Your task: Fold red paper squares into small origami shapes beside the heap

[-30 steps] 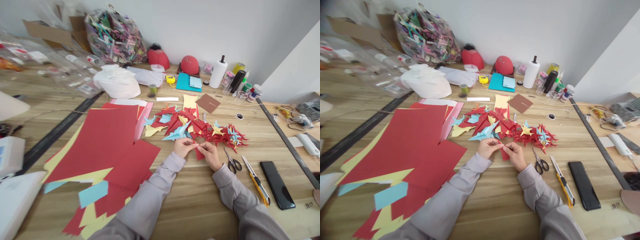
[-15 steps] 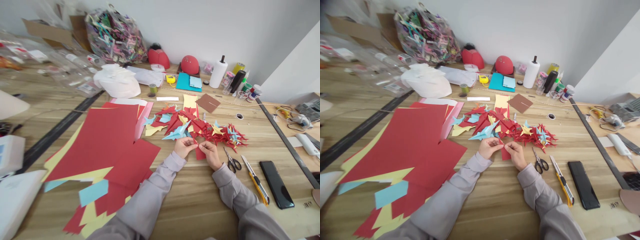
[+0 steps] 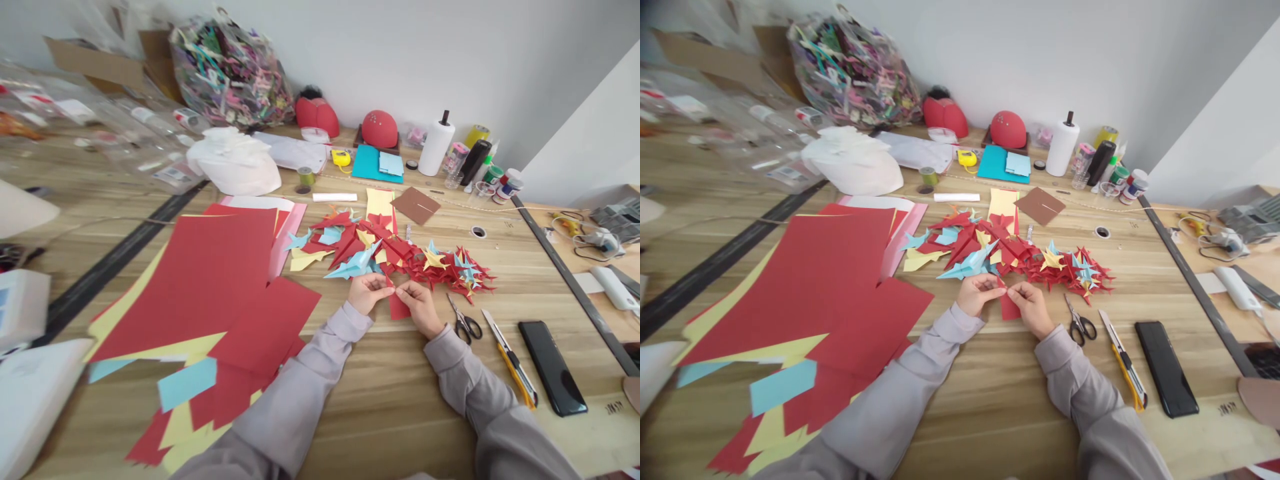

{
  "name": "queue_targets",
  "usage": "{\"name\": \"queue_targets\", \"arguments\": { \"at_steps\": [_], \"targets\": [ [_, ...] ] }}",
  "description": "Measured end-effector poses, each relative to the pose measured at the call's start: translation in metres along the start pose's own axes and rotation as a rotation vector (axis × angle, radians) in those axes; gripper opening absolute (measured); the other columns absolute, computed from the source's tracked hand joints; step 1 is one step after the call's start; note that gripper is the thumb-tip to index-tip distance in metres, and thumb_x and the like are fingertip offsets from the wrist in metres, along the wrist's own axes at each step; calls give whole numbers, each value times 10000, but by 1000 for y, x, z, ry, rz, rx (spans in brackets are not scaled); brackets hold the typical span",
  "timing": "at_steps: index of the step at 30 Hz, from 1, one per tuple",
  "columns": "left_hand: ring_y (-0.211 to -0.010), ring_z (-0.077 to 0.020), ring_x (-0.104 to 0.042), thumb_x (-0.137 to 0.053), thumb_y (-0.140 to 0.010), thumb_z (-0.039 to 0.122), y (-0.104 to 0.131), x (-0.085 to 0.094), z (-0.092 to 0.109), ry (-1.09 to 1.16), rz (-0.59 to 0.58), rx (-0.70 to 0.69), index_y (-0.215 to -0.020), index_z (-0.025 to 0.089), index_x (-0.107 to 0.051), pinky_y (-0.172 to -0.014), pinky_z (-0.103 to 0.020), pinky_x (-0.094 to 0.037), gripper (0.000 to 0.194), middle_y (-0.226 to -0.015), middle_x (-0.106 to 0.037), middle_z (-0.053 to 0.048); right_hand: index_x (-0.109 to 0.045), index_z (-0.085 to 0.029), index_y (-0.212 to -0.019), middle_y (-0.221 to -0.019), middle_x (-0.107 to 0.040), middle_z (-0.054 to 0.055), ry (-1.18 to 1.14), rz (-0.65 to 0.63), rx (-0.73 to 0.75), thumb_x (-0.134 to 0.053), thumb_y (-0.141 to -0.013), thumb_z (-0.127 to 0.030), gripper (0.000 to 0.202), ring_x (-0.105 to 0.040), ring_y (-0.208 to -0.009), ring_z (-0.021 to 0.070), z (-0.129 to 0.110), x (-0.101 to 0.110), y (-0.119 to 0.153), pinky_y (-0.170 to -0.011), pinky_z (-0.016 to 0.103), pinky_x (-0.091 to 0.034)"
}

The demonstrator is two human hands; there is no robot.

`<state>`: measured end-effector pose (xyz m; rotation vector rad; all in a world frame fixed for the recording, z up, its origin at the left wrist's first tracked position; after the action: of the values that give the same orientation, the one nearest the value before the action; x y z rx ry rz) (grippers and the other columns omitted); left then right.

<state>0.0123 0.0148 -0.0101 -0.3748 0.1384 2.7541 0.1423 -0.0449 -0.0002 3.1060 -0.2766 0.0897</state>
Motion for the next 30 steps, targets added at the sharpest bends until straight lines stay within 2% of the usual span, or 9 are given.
{"name": "queue_targets", "arguments": {
  "at_steps": [5, 12, 19, 27, 30],
  "targets": [
    [-500, -107, -536, -776, -534, 322, -1, -2, 1, -8, 82, -8, -587, 156, -643, -542, -247, -453, 219, -530, -622, 9, -578, -183, -656, -577, -525, -29, 2, -20, 12, -647, -701, -488, 316, -439, -540, 106, 2, 0, 0, -544, 249, -374],
    [-465, -96, -503, -765, -568, 312, -1, 0, 0, -32, 86, -35, -517, 162, -622, -514, -235, -417, 213, -486, -604, 20, -586, -177, -677, -596, -551, -18, 45, -40, 59, -638, -730, -444, 277, -463, -546, 110, 5, 0, 0, -554, 254, -382],
    [-492, -117, -529, -681, -683, 367, -1, 3, -1, -65, 125, -50, -482, 164, -642, -534, -246, -434, 289, -478, -611, -3, -599, -182, -710, -643, -595, 6, 71, -73, 81, -617, -753, -454, 276, -499, -578, 125, 7, 0, 1, -557, 260, -408],
    [-506, -130, -557, -648, -709, 373, -1, 3, -1, -105, 168, -83, -519, 162, -668, -542, -246, -453, 285, -486, -626, -17, -612, -189, -726, -666, -617, 13, 86, -77, 99, -608, -767, -445, 260, -529, -603, 137, 7, -1, 1, -579, 269, -430],
    [-486, -125, -557, -642, -717, 422, -2, 2, -2, -79, 176, -63, -523, 150, -661, -532, -245, -463, 334, -486, -625, -24, -613, -184, -720, -659, -611, 9, 80, -64, 90, -617, -759, -447, 265, -526, -600, 135, 8, -1, 1, -576, 264, -424]
  ]
}}
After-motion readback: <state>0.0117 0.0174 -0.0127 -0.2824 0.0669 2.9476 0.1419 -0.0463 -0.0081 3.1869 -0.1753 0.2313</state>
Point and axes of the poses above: each hand's wrist, its own y-axis away from the middle knuckle, its own x-axis out of the back of the hand, z = x × y, the point moved 1 cm from there along -y, towards the middle knuckle
